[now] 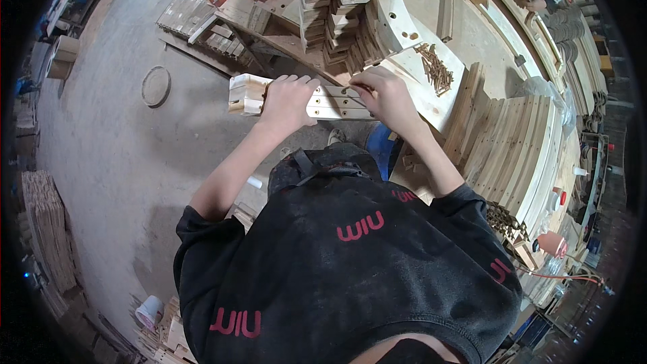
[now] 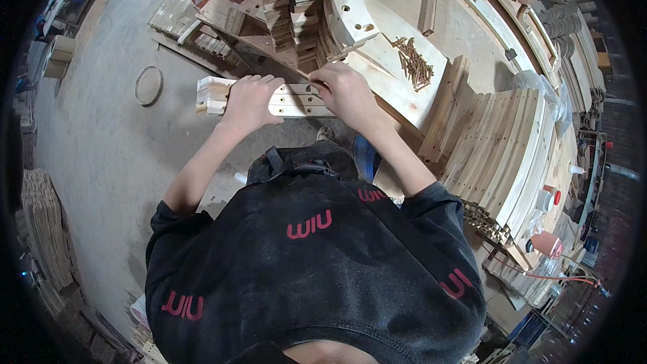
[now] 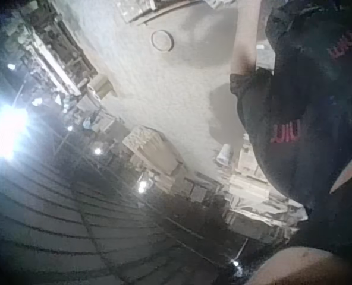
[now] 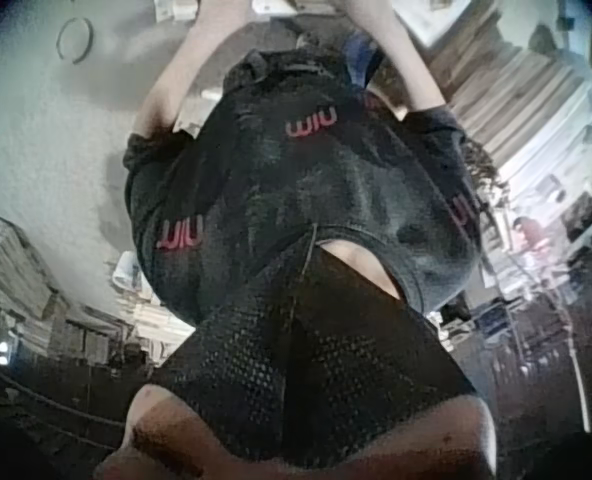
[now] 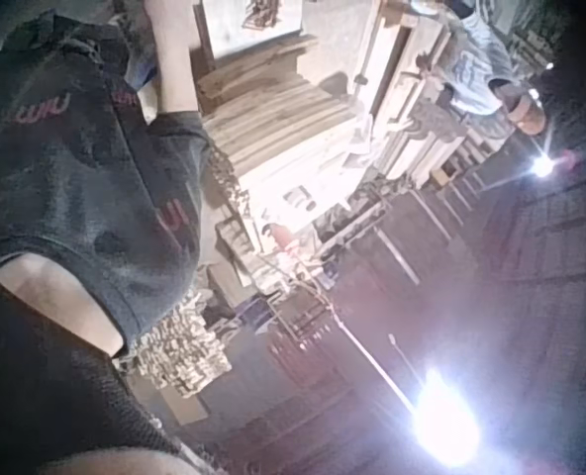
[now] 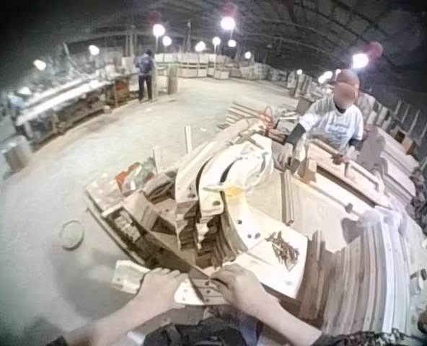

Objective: Apply glue to wooden furniture components and assemble them.

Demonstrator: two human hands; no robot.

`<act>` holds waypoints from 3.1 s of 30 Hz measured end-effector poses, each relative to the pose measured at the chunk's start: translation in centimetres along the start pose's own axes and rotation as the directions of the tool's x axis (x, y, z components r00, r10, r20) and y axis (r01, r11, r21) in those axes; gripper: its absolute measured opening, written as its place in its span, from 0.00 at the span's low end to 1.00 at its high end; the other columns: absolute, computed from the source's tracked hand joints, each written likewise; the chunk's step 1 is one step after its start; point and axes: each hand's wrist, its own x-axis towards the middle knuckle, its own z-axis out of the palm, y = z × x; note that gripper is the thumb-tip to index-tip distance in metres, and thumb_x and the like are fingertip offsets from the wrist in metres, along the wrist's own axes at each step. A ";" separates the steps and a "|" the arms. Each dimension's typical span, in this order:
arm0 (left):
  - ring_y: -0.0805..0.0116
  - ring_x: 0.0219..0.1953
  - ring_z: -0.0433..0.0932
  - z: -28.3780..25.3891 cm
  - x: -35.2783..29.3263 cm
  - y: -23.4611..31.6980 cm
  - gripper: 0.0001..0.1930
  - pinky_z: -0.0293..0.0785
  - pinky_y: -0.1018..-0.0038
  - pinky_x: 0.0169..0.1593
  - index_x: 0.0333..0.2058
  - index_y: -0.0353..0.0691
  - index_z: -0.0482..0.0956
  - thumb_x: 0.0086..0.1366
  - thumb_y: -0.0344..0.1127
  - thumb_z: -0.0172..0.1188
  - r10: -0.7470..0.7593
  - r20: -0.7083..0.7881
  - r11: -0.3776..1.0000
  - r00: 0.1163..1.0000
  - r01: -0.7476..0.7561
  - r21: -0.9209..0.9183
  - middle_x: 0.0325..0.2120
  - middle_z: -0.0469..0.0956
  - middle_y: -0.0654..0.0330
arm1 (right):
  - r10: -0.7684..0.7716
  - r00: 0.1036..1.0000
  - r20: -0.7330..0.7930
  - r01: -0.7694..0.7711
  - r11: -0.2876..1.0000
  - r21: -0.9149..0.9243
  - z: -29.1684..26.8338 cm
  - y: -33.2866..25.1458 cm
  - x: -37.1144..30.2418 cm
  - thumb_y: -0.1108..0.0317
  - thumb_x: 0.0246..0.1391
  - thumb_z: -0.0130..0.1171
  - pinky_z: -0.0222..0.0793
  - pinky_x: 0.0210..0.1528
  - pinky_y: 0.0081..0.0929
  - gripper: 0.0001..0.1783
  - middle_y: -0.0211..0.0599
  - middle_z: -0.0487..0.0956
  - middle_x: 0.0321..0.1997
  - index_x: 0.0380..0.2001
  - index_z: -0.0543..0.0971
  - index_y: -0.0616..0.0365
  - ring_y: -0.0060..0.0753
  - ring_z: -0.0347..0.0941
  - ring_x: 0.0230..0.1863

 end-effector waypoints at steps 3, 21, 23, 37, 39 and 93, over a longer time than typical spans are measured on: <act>0.61 0.37 0.76 0.0 -0.1 -0.2 0.31 0.70 0.68 0.43 0.38 0.40 0.74 0.30 0.42 0.74 0.004 -0.024 1.000 1.000 -0.005 -0.004 0.31 0.75 0.59 | -0.052 0.998 -0.039 0.053 0.998 0.032 0.3 -0.1 0.6 0.77 0.43 0.61 0.70 0.35 0.31 0.08 0.43 0.77 0.30 0.30 0.78 0.63 0.44 0.75 0.31; 0.59 0.33 0.78 0.0 -0.5 0.0 0.41 0.71 0.69 0.39 0.46 0.39 0.64 0.30 0.40 0.75 -0.022 -0.158 0.999 0.987 0.015 -0.049 0.25 0.77 0.55 | -0.079 0.997 0.025 0.076 0.992 0.100 3.9 -1.0 1.6 0.74 0.44 0.62 0.71 0.36 0.31 0.12 0.42 0.77 0.32 0.35 0.77 0.61 0.41 0.75 0.34; 0.59 0.33 0.78 -0.1 -0.5 0.0 0.41 0.71 0.69 0.39 0.46 0.40 0.64 0.31 0.40 0.75 -0.018 -0.182 0.998 0.983 0.006 -0.065 0.25 0.77 0.54 | -0.135 0.991 0.014 0.132 0.985 0.108 4.0 -1.6 1.5 0.74 0.44 0.62 0.71 0.37 0.31 0.12 0.42 0.77 0.33 0.35 0.77 0.61 0.41 0.74 0.35; 0.55 0.33 0.77 -0.4 -0.4 0.3 0.43 0.71 0.67 0.39 0.47 0.41 0.63 0.29 0.38 0.76 -0.050 -0.129 0.994 0.990 0.037 -0.101 0.24 0.77 0.52 | -0.042 0.960 -0.277 0.077 0.990 0.118 1.7 -0.9 -0.5 0.74 0.43 0.60 0.69 0.34 0.31 0.07 0.40 0.77 0.30 0.29 0.76 0.61 0.41 0.74 0.32; 0.55 0.33 0.77 -0.3 -0.8 0.1 0.42 0.71 0.67 0.39 0.47 0.42 0.63 0.29 0.39 0.76 -0.045 -0.118 0.993 0.992 0.032 -0.111 0.25 0.77 0.52 | 0.109 0.837 -0.536 -0.056 0.992 0.114 0.6 1.4 -0.9 0.73 0.47 0.59 0.65 0.25 0.20 0.04 0.37 0.75 0.22 0.27 0.75 0.62 0.26 0.71 0.21; 0.57 0.31 0.78 0.1 -0.2 1.3 0.38 0.71 0.68 0.38 0.45 0.43 0.63 0.35 0.44 0.73 -0.017 -0.164 0.995 0.986 0.000 -0.100 0.24 0.77 0.56 | -0.229 0.954 0.194 0.208 0.970 0.122 2.6 -0.9 1.7 0.77 0.39 0.56 0.70 0.34 0.42 0.11 0.48 0.77 0.27 0.32 0.73 0.64 0.52 0.74 0.32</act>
